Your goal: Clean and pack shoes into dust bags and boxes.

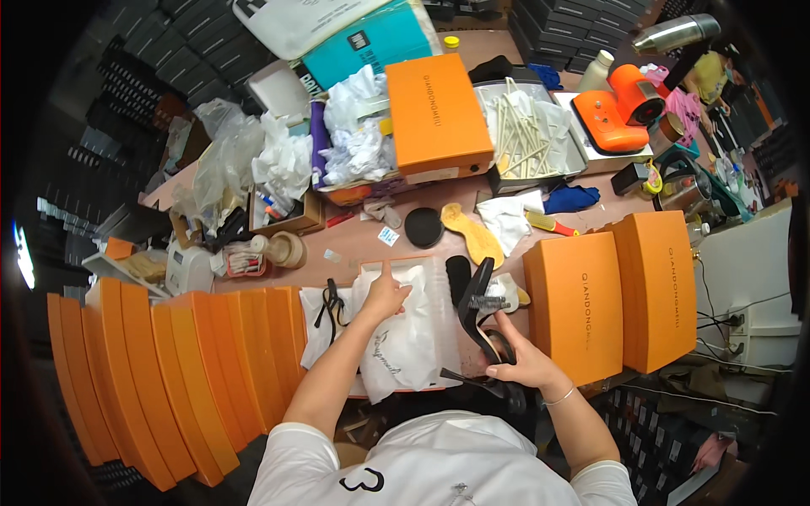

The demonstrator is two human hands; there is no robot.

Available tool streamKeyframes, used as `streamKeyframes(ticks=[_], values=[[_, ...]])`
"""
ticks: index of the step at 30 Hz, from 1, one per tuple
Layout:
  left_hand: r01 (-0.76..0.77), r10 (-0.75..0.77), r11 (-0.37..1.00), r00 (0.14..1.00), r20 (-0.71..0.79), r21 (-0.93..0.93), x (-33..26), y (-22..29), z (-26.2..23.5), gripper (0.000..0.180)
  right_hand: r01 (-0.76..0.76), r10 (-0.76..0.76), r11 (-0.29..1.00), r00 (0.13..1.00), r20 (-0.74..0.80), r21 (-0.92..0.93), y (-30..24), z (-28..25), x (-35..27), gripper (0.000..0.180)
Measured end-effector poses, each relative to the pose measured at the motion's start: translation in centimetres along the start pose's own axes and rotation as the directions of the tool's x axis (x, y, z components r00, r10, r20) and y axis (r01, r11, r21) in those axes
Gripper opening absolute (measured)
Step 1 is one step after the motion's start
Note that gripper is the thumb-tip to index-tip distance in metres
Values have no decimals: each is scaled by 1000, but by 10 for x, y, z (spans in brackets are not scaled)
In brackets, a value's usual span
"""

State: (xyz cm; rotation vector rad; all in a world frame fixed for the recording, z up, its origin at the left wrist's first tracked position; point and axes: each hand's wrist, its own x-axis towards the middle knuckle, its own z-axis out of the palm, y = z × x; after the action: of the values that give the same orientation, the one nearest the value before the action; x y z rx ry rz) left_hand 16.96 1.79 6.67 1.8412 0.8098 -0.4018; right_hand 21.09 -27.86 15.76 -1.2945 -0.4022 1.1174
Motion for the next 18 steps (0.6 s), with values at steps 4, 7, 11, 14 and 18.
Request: streamKeyframes(ticks=[4,7,11,14,18], values=[[-277,287,954,954,-89,115,-22,13,11,53,77,-40,820,996,-77,567,8,-4,0,102],[-346,429,857,889,-158,381,13,-46,19,48,81,-187,558,982,30,826,31,4,-5,88],[-328,348,868,937,13,374,53,-97,22,47,99,-323,387,946,35,917,68,26,-15,77],[-590,683,683,725,-90,431,13,-54,2,52,110,-419,247,908,4,963,73,48,-32,75],[-341,429,830,896,-115,441,-11,-16,-6,55,112,-440,149,897,-36,982,66,80,-43,68]])
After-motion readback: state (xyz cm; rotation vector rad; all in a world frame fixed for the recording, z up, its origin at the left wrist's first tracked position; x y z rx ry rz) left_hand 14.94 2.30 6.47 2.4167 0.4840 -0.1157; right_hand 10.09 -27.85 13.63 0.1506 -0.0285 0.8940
